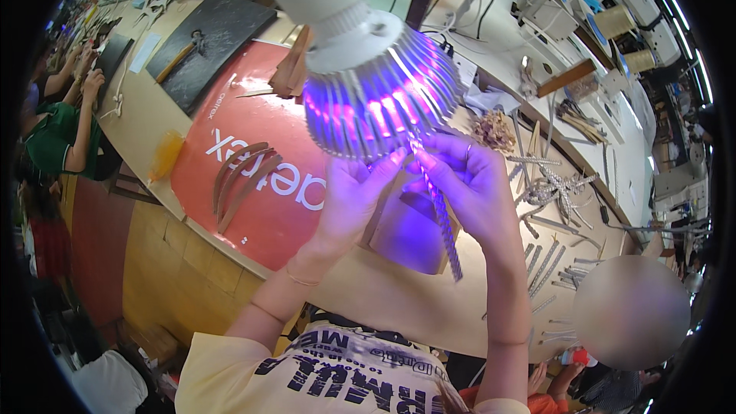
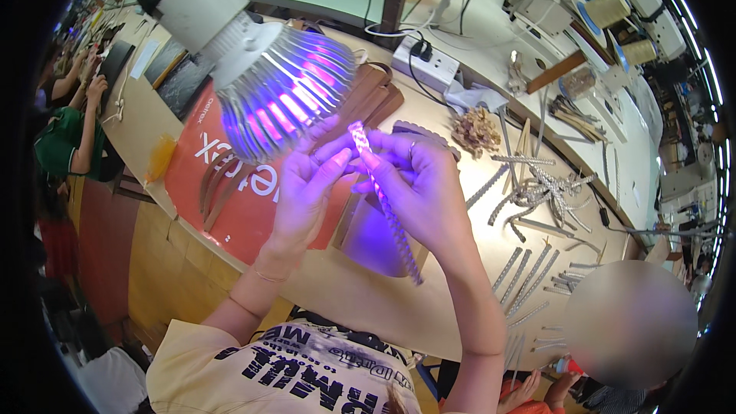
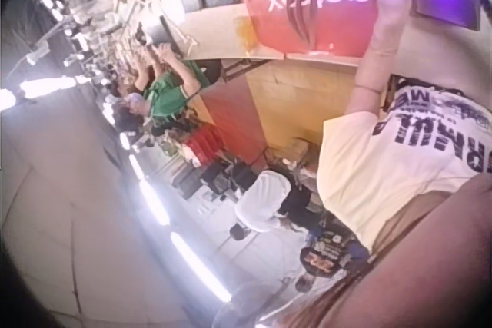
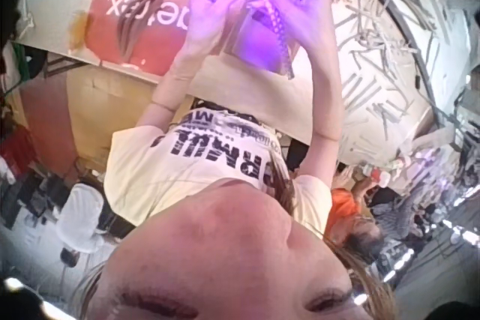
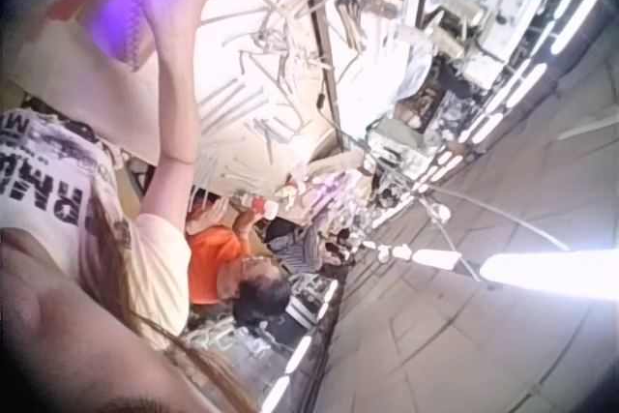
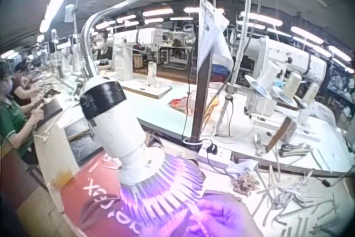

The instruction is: The person repeatedly wraps and presses a silver braided trim around a brown cylindrical cardboard form. They pick up new trim pieces from the table, align them, and smooth them under a purple UV lamp, repeating the same wrapping motion on the same object throughout the clip.

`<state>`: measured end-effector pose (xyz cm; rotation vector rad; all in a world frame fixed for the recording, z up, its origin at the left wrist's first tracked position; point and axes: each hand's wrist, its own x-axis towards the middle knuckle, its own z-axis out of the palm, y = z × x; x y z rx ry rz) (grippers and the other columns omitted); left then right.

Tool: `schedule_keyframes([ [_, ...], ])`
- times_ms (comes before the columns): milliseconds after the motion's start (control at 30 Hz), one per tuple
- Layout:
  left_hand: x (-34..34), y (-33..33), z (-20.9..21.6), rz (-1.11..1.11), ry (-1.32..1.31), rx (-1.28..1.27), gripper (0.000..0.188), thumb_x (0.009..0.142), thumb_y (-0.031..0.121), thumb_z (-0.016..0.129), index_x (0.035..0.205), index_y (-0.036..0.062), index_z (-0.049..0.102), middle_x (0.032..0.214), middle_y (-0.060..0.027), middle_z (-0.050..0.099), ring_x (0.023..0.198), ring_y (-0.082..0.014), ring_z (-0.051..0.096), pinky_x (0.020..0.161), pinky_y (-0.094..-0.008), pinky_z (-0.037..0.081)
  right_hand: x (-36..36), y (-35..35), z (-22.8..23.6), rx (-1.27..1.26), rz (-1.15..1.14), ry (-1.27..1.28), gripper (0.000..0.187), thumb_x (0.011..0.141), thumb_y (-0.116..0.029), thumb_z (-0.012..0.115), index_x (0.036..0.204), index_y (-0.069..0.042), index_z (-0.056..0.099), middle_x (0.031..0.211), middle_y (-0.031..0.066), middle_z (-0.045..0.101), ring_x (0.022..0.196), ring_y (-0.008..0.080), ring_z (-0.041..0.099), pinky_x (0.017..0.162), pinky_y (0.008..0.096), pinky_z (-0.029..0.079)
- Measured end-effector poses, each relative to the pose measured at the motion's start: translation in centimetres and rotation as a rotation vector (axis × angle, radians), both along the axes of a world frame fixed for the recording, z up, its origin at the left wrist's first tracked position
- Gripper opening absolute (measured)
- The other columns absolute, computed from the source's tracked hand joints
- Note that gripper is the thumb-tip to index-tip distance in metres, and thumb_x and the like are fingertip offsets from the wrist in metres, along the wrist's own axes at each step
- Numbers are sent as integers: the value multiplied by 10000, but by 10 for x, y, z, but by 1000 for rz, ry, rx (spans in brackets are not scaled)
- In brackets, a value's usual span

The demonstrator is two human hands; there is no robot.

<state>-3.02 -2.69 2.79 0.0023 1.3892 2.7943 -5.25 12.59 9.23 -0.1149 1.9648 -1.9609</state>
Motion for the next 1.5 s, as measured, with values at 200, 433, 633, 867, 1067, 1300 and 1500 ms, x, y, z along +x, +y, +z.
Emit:
schedule_keyframes([
  [200, 14, -20, -12, -186, -157, 162, 428, 1058, 259, 379, 1388, -14, 388, 1249, -223, 594, 1115, -289, 631, 962, -402, 510, -36, -16, -7, -69, -313, 287, 588, 930, -5, 590, 1418, -25, 264, 1093, 193, 562, 914, 281, 701, 755, 329, 607],
  [433, 19, -33, -11, -193, -93, 104, 444, 1032, 232, 464, 1387, 6, 323, 1208, -229, 602, 1096, -304, 642, 955, -406, 518, -43, 19, -10, -94, -658, 354, 620, 933, 2, 577, 1432, -46, 213, 1144, 213, 532, 988, 340, 682, 844, 364, 598],
  [633, 11, -17, -10, -155, -117, -184, 416, 916, -42, 601, 1258, -8, 365, 1113, -190, 643, 1058, -248, 662, 904, -299, 542, -20, 35, -19, -104, -762, 312, 696, 931, -46, 615, 1469, -61, 174, 1293, 266, 468, 1131, 356, 618, 923, 394, 551],
  [867, 10, -17, -14, -288, -31, -43, 355, 911, -40, 606, 1199, -24, 399, 1097, -201, 654, 978, -248, 691, 879, -298, 554, 29, 33, -6, 1205, -582, 1043, 597, 893, -76, 663, 1430, -36, 406, 1494, 251, 331, 1399, 349, 344, 1150, 457, 222],
  [1067, 10, -11, -36, -302, 62, -118, 407, 925, 12, 614, 1310, -19, 487, 1028, -156, 702, 987, -199, 674, 866, -285, 535, 64, 36, -7, 767, -109, 259, 180, 915, -129, 675, 1017, 19, 672, 805, 84, 660, 688, 124, 573, 622, 271, 450],
  [1300, 30, 9, -81, 3, -42, -795, 383, 928, 155, 662, 1272, -5, 607, 1312, -176, 541, 1043, -200, 622, 851, -293, 515, 71, 45, -23, 496, -317, -8, 208, 960, -161, 639, 985, 44, 654, 736, 6, 628, 580, 38, 492, 512, 190, 378],
  [1500, 36, 20, -75, 46, -99, -491, 228, 857, 91, 738, 1052, -4, 669, 1136, -105, 617, 914, -122, 621, 794, -262, 509, 75, 51, -39, 384, -268, -49, 232, 980, -203, 609, 1075, 9, 613, 764, -1, 621, 584, 29, 458, 531, 177, 360],
])
